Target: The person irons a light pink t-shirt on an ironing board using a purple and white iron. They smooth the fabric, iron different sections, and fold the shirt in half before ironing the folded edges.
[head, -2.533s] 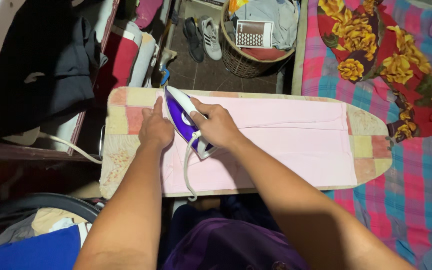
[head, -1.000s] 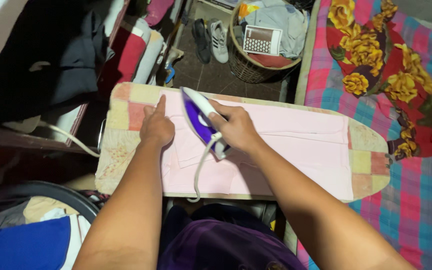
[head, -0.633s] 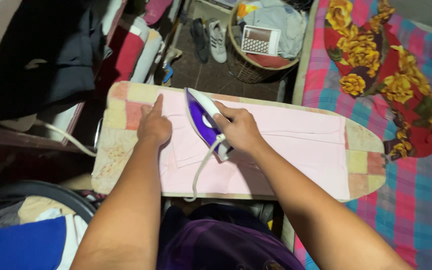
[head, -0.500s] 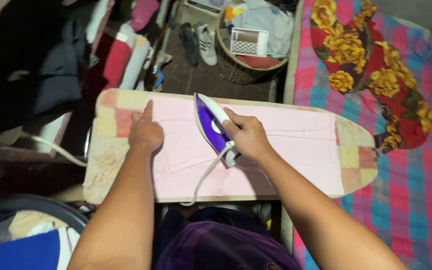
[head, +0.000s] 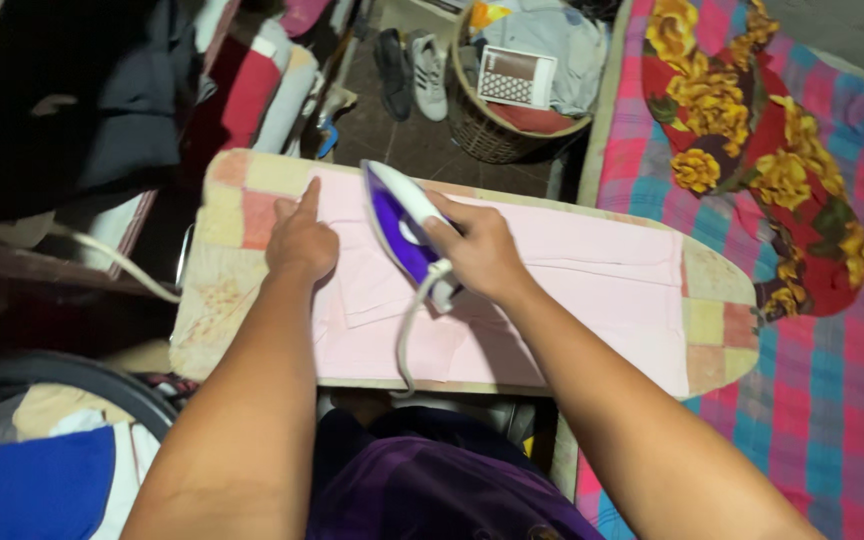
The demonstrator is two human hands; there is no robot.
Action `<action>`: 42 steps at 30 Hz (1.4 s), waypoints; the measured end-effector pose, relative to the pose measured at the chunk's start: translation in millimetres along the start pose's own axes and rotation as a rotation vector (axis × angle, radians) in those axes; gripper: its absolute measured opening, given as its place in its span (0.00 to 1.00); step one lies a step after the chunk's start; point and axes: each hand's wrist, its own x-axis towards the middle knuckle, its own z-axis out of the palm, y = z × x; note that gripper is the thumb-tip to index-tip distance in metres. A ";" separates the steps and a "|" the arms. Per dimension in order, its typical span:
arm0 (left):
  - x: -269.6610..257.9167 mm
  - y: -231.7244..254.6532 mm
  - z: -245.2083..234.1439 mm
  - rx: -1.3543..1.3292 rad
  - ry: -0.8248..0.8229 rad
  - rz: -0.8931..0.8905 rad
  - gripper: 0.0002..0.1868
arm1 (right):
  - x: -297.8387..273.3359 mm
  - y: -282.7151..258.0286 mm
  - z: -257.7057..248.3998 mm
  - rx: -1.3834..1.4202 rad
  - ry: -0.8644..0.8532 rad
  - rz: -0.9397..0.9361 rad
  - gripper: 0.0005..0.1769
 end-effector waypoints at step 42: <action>-4.5 13.0 -11.1 0.018 -0.095 -0.084 0.40 | 2.8 -36.3 40.6 -0.018 -0.091 0.095 0.25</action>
